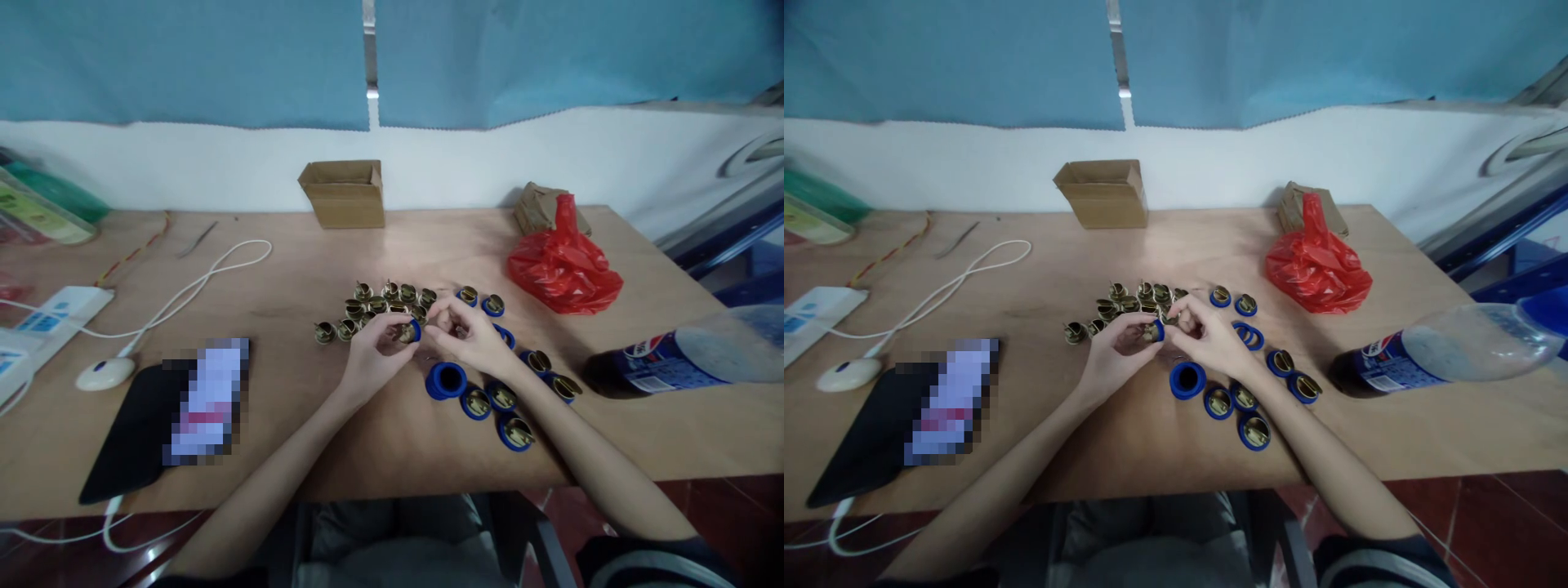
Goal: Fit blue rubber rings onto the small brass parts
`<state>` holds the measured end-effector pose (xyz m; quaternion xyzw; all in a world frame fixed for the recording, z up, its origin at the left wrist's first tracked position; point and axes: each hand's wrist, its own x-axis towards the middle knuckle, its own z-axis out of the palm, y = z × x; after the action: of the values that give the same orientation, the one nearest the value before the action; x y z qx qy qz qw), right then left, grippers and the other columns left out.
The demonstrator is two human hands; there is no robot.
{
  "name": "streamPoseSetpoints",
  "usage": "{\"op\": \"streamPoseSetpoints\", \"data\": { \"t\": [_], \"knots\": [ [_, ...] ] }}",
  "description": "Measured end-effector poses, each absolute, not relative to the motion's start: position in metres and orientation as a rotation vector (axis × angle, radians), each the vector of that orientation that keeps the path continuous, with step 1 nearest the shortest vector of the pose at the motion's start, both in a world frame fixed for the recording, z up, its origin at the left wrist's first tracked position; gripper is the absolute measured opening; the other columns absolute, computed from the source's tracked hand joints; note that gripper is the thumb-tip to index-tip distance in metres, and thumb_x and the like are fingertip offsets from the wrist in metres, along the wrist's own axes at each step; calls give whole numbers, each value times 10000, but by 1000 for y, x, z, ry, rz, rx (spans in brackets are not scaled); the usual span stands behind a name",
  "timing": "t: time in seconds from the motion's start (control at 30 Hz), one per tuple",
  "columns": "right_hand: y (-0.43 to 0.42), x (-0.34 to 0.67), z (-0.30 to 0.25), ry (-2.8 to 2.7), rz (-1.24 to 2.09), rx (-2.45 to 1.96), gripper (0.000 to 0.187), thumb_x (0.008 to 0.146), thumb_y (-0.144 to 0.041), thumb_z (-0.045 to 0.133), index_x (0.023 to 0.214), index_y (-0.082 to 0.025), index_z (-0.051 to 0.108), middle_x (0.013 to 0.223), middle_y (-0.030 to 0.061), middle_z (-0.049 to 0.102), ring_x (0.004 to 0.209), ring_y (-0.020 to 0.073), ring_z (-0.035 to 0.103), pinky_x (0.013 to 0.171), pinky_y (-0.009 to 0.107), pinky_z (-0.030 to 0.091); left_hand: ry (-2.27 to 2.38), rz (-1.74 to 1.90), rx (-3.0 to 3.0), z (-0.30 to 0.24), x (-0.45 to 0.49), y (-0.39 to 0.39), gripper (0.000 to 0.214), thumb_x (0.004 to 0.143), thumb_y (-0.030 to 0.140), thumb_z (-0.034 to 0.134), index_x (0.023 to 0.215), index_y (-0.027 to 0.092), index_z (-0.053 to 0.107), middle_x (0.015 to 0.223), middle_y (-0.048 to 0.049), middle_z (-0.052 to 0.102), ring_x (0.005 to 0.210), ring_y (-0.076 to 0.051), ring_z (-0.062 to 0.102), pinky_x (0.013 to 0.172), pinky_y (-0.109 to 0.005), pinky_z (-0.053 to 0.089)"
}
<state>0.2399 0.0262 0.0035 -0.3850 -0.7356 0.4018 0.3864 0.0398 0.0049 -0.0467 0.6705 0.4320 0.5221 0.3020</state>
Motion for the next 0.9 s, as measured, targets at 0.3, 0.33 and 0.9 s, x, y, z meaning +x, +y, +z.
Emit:
{"op": "streamPoseSetpoints", "data": {
  "t": [0.3,0.33,0.9],
  "knots": [
    [25,239,2,-2089,824,-895,73,906,-255,725,947,-214,682,699,-46,495,638,128,477,616,265,380,1194,1384,2175,-46,42,-1,658,847,176,772,1453,268,532,1190,-79,759,1024,-198,732,912,-358,623],
    [25,238,2,-2099,801,-885,56,910,-249,721,923,-212,681,696,-45,498,636,127,479,617,264,379,1186,1392,2206,-45,42,-1,672,849,170,769,1465,269,519,1197,-79,758,1029,-198,729,920,-357,621],
    [45,346,60,-1979,10,-1850,124,817,-229,646,708,-213,589,661,34,636,595,192,562,577,301,361,1172,1159,2267,-52,39,3,142,959,106,557,1020,202,642,982,-55,710,976,-212,647,920,-400,550]
  ]
}}
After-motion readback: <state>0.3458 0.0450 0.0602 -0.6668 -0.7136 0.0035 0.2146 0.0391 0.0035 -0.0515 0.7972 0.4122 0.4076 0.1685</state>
